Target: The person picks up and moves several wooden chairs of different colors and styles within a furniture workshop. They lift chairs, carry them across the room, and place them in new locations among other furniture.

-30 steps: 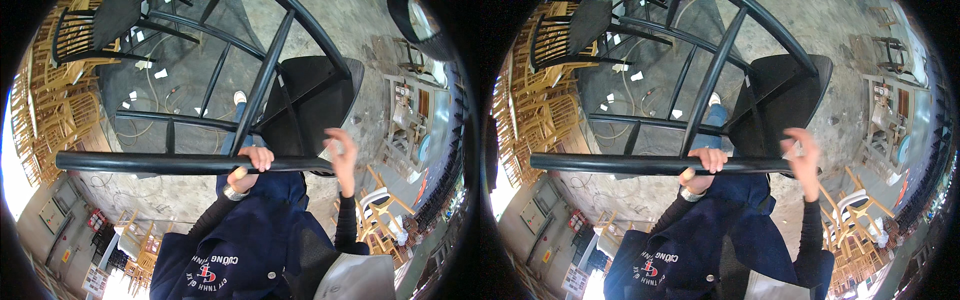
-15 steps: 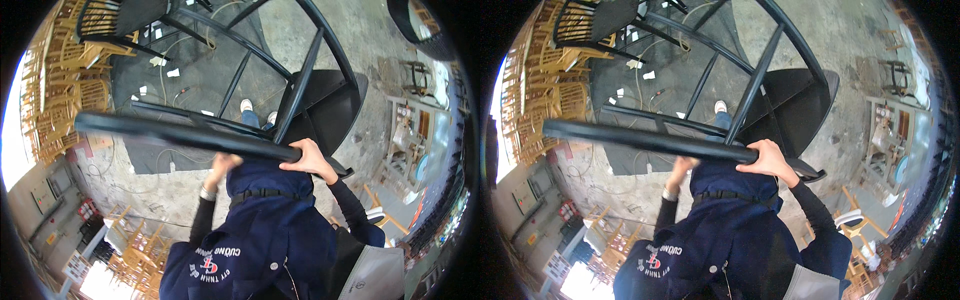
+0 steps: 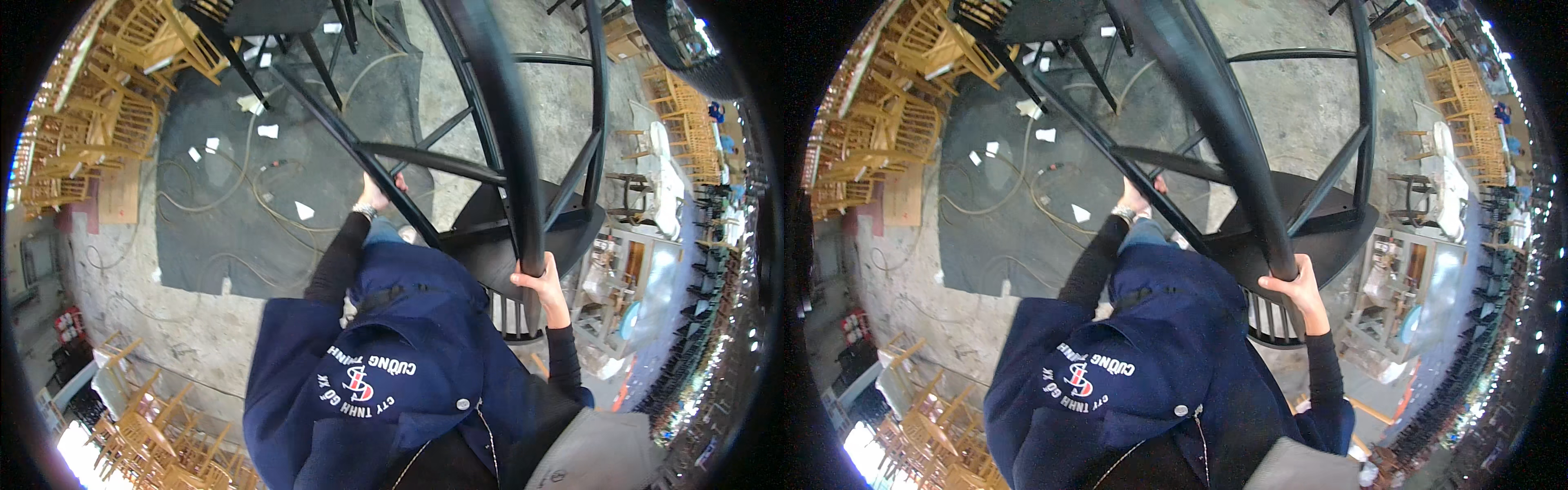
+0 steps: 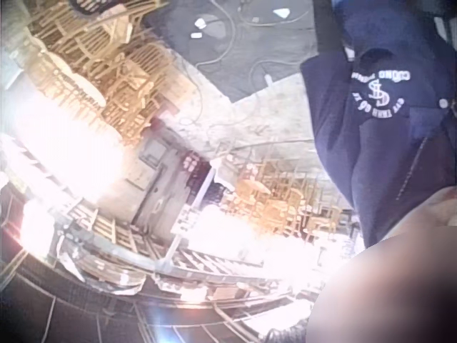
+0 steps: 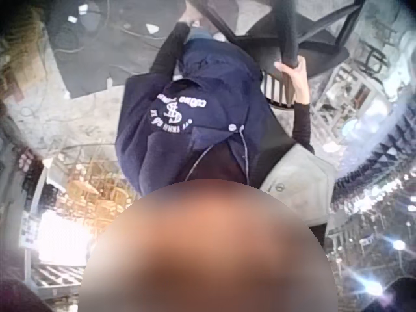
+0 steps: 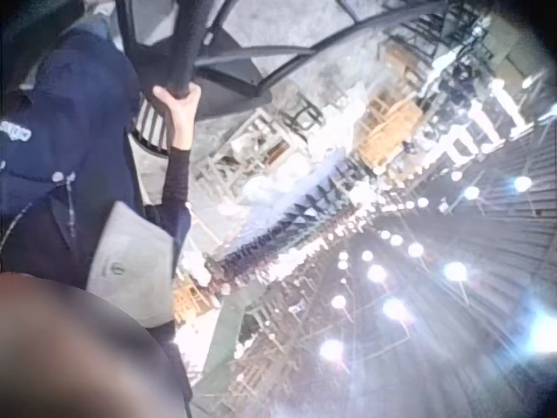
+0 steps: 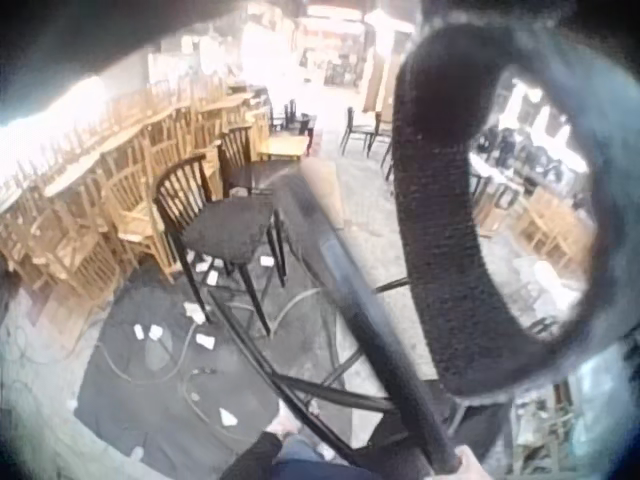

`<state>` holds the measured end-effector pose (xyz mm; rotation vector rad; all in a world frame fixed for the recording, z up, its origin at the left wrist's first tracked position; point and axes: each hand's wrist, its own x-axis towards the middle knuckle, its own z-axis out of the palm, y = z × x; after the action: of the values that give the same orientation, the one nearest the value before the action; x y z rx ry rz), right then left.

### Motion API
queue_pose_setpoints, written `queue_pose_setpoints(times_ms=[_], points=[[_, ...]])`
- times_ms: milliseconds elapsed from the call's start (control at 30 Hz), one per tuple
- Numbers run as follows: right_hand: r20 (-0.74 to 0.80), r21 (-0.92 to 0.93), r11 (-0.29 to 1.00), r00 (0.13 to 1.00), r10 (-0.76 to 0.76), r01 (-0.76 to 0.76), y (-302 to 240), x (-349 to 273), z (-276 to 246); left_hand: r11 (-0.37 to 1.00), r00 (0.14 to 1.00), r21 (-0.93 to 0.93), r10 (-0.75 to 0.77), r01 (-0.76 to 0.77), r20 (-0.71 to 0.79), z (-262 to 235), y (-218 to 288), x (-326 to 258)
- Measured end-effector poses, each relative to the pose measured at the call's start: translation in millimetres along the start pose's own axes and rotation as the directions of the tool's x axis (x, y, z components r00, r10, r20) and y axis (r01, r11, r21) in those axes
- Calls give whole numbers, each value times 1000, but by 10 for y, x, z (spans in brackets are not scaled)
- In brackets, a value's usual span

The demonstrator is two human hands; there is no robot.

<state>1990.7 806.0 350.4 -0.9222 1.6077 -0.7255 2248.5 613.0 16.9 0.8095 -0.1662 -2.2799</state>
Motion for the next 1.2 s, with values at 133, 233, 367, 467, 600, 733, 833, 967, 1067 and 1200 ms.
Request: queue_pose_setpoints(times_ms=[133, 233, 367, 467, 600, 733, 833, 967, 1067, 1200], points=[[-273, -181, 966, 934, -232, 187, 229, -294, -140, 986, 986, -150, -53, 77, 157, 482, 167, -198], [-569, -119, 943, 757, -320, 309, 512, -473, -269, 997, 980, -58, 55, -44, 189, 1003, 237, -423], [-743, -106, 847, 525, -415, 521, 856, -532, -554, 949, 958, 210, 188, -233, 215, 1831, 354, -712], [-954, -10, 854, 250, -163, 519, 1102, -584, -868, 981, 913, 92, 121, -169, 389, 2333, 355, -1049], [-990, 133, 940, 95, 108, 314, 1330, -706, -1097, 646, 965, 740, -20, -186, 261, 2640, -47, -1490], [-988, -84, 992, 125, -95, 90, 1237, -501, -362, 468, 908, 788, 84, -399, 409, 2719, -428, -1955], [-872, -115, 943, 423, -246, 312, 966, -197, 670, 536, 917, 782, -37, -318, 398, 2807, -429, -2168], [-693, 131, 763, 609, -386, 633, 578, 34, 1553, 362, 903, 898, -246, -252, 353, 2921, -340, -2259], [-683, 282, 639, 617, -391, 716, 461, 172, 1695, 130, 877, 933, -318, -337, 361, 2991, -305, -2289], [-745, 481, 436, 617, -255, 761, 589, 134, 1544, 395, 717, 724, -200, -565, 668, 2909, 75, -2224]])
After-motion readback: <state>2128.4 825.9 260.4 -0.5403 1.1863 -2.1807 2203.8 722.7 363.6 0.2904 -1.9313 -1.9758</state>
